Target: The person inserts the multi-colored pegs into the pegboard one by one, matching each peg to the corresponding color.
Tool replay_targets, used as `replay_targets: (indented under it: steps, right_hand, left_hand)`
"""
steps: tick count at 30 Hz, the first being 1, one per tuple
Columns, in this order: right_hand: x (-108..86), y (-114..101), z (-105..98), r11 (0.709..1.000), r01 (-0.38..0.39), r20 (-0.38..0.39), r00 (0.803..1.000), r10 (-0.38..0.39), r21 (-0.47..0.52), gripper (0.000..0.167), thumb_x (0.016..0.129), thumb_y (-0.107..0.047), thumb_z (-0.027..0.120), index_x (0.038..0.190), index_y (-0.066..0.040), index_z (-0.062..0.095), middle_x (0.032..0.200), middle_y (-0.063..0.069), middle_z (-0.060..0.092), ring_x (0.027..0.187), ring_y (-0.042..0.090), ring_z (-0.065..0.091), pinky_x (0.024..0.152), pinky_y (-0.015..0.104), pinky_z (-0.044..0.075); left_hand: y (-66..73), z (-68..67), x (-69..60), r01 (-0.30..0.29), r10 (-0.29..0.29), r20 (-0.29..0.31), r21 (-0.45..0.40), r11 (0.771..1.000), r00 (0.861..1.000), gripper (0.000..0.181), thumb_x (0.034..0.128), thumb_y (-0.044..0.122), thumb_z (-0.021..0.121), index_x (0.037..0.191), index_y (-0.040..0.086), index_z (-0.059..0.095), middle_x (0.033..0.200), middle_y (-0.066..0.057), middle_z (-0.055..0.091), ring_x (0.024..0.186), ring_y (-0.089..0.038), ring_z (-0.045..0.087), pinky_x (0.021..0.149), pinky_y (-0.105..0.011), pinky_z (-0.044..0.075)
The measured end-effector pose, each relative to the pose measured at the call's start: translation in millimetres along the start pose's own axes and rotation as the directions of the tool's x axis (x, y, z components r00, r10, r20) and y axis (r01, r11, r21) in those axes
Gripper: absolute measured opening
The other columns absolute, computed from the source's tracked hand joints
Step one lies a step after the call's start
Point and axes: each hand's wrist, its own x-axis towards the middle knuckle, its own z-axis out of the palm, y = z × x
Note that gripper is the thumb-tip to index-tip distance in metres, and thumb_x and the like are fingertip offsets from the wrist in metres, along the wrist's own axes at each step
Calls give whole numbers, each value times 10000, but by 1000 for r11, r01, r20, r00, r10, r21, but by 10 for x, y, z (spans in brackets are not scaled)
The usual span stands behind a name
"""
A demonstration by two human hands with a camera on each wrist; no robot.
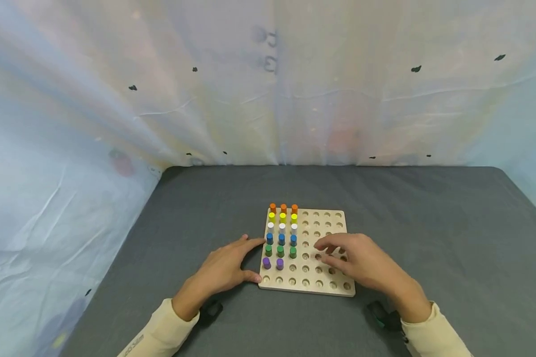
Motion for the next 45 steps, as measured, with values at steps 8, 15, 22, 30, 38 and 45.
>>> replay_targets:
  steps: [8, 15, 22, 30, 38, 45]
  right_hand:
    - [-239, 377, -286, 989, -127, -37, 992, 124, -76, 317, 872, -204, 770, 1183, -196, 711, 1107, -65, 742, 997, 146, 701, 846, 406, 561]
    - [-291, 573, -370, 977, -164, -4, 986, 165, -140, 359, 828, -204, 807, 1174, -203, 712, 1065, -89, 734, 993, 151, 692, 871, 450, 537]
    - [-287, 682, -335, 977, -168, 24, 985, 173, -129, 328, 815, -228, 820, 1126, -179, 727, 978, -107, 731, 889, 64, 667, 814, 384, 532]
    - [-278, 712, -314, 975, -146, -20, 989, 145, -170, 268, 831, -173, 802, 1092, -162, 742, 921, -115, 715, 833, 30, 641, 757, 332, 524]
    - [-290, 650, -347, 973, -91, -170, 984, 55, -213, 374, 850, -112, 779, 1212, -155, 694, 992, -61, 702, 870, 88, 635, 748, 352, 542]
    - [-271, 624, -338, 974, -65, -223, 975, 15, -218, 411, 868, -61, 751, 1259, -152, 662, 1029, -23, 690, 886, 117, 629, 741, 365, 551]
  left_hand:
    - [3, 6, -7, -1, 1, 2, -1, 1000, 1000, 851, 725, 483, 837, 1480, 345, 471, 1565, -136, 421, 1440, -333, 423, 1026, -687, 385]
    - [2, -1, -3, 2, -2, 8, -6, 1000, 1000, 846, 731, 486, 834, 1481, 344, 469, 1568, -144, 413, 1438, -344, 423, 1024, -693, 383]
    - [14, -16, 6, -2, 2, 15, 1, 1000, 1000, 848, 737, 488, 829, 1487, 335, 463, 1570, -135, 414, 1450, -334, 408, 1014, -702, 384]
    - [17, -13, -6, 2, -2, 10, 4, 1000, 1000, 843, 740, 482, 831, 1485, 320, 469, 1567, -141, 416, 1450, -338, 408, 1027, -684, 389]
    - [20, -11, -5, 11, -11, 20, 9, 1000, 1000, 843, 744, 485, 828, 1487, 321, 464, 1570, -144, 411, 1448, -343, 410, 1030, -692, 380]
    - [16, -13, -6, -3, 2, 10, 2, 1000, 1000, 849, 737, 474, 835, 1485, 308, 471, 1565, -143, 419, 1449, -339, 410, 1026, -691, 386]
